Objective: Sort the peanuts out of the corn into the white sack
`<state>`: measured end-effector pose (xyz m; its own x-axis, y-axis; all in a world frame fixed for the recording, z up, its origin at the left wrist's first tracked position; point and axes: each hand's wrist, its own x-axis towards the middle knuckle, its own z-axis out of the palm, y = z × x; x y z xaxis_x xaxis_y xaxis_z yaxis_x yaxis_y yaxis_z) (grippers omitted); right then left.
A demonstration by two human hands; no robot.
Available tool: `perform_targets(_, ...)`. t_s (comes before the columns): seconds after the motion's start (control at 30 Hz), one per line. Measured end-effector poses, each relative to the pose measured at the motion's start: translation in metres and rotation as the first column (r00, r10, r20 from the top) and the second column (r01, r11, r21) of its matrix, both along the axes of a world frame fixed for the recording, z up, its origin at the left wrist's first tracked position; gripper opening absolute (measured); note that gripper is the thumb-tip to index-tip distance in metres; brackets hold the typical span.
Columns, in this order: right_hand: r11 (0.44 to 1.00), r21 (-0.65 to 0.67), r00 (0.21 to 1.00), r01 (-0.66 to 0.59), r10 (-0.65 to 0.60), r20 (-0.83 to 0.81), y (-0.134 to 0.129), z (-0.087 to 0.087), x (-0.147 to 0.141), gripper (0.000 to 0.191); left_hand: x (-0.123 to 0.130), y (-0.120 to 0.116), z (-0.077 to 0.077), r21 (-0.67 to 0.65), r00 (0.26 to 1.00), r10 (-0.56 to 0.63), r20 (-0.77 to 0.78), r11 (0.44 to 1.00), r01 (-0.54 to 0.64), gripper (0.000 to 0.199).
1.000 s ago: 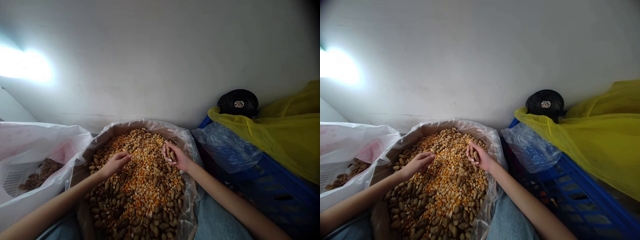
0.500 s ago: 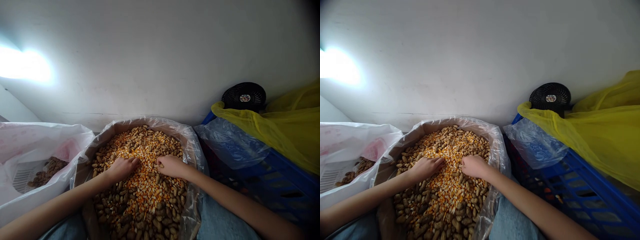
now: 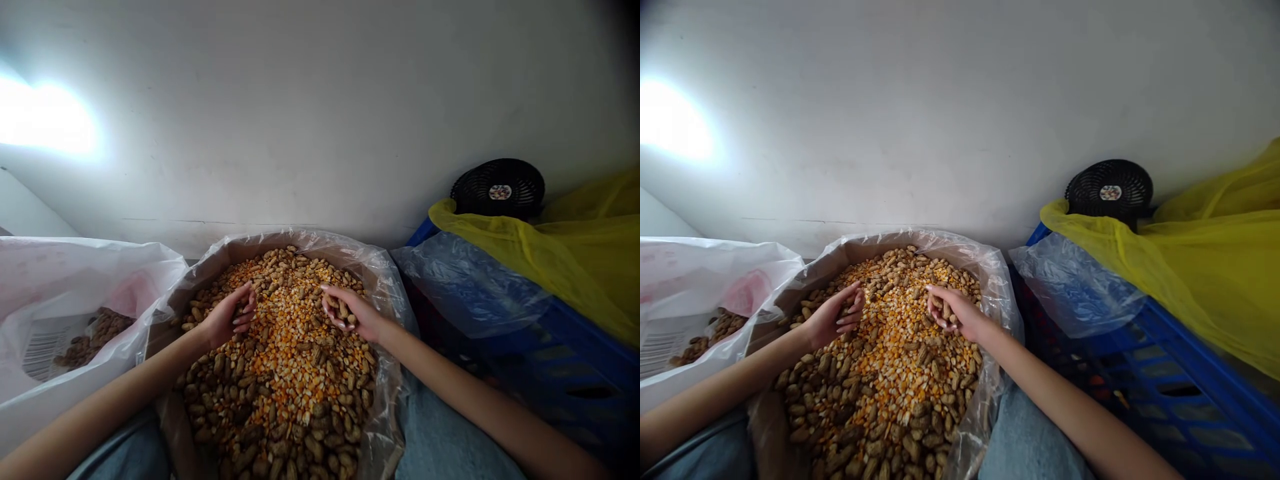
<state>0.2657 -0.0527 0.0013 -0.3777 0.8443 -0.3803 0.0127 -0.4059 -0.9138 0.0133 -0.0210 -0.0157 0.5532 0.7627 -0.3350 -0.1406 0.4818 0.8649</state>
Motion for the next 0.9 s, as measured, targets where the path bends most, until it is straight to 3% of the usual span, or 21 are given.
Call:
perform_targets(0.07,0.992,0.077,0.977,-0.096,0.079,0.2,0.001,-0.005,0.001,0.031,0.001,-0.002,0.003,0.202,0.968,-0.036,-0.249,0.975,0.089,0.025)
perform_targets(0.1,0.983,0.116,0.945,-0.145,0.102,0.312,0.001,-0.007,0.002,0.029,0.001,-0.004,0.005,0.329,0.92,-0.044,-0.39,0.926,0.184,0.023)
perform_targets(0.17,0.955,0.193,0.843,-0.224,0.091,0.529,0.002,-0.012,0.002,0.027,0.0,-0.006,0.008,0.52,0.762,-0.011,-0.648,0.724,0.453,0.022)
perform_targets(0.23,0.922,0.233,0.715,-0.31,0.064,0.697,0.001,-0.017,0.001,0.026,-0.002,-0.008,0.009,0.548,0.591,0.054,-0.805,0.452,0.704,0.022)
perform_targets(0.3,0.895,0.225,0.61,-0.386,0.065,0.79,0.0,-0.021,-0.002,0.026,-0.003,-0.01,0.007,0.479,0.47,0.095,-0.877,0.24,0.844,0.024)
perform_targets(0.37,0.884,0.204,0.569,-0.42,0.081,0.819,-0.001,-0.022,-0.006,0.024,-0.004,-0.011,0.005,0.427,0.415,0.11,-0.903,0.137,0.894,0.025)
perform_targets(0.4,0.881,0.206,0.56,-0.425,0.077,0.825,-0.001,-0.022,-0.007,0.023,-0.003,-0.01,0.004,0.421,0.409,0.111,-0.906,0.133,0.897,0.025)
perform_targets(0.47,0.892,0.2,0.599,-0.406,0.095,0.795,-0.002,-0.02,-0.008,0.022,-0.002,-0.01,0.003,0.46,0.454,0.08,-0.887,0.209,0.863,0.023)
perform_targets(0.5,0.911,0.184,0.663,-0.37,0.12,0.739,-0.001,-0.018,-0.007,0.023,-0.001,-0.009,0.003,0.499,0.511,0.037,-0.859,0.287,0.818,0.023)
perform_targets(0.53,0.936,0.16,0.756,-0.312,0.143,0.639,-0.001,-0.016,-0.006,0.024,-0.001,-0.008,0.004,0.535,0.589,-0.016,-0.808,0.398,0.745,0.022)
perform_targets(0.6,0.984,0.076,0.946,-0.161,0.132,0.295,0.001,-0.013,-0.001,0.022,0.0,-0.007,0.005,0.522,0.785,-0.108,-0.61,0.691,0.5,0.021)
perform_targets(0.63,0.995,0.019,0.991,-0.097,0.094,0.095,0.002,-0.011,0.002,0.019,-0.001,-0.005,0.005,0.442,0.878,-0.122,-0.462,0.827,0.347,0.02)
perform_targets(0.67,0.998,-0.033,0.996,-0.053,0.051,-0.077,0.003,-0.01,0.004,0.016,-0.002,-0.003,0.005,0.316,0.949,-0.107,-0.297,0.927,0.204,0.02)
perform_targets(0.7,0.996,-0.081,0.977,-0.03,0.012,-0.215,0.004,-0.009,0.006,0.014,-0.004,-0.001,0.006,0.164,0.989,-0.071,-0.133,0.982,0.092,0.019)
perform_targets(0.73,0.992,-0.124,0.948,-0.025,-0.016,-0.317,0.004,-0.008,0.008,0.013,-0.006,0.001,0.006,0.013,1.0,-0.025,0.017,1.0,0.025,0.018)
perform_targets(0.8,0.981,-0.187,0.901,-0.049,-0.037,-0.431,0.006,-0.008,0.009,0.014,-0.011,0.005,0.007,-0.219,0.969,0.062,0.239,0.976,-0.009,0.017)
perform_targets(0.9,0.97,-0.222,0.88,-0.098,-0.02,-0.475,0.006,-0.007,0.008,0.019,-0.015,0.009,0.009,-0.362,0.923,0.131,0.361,0.932,0.009,0.016)
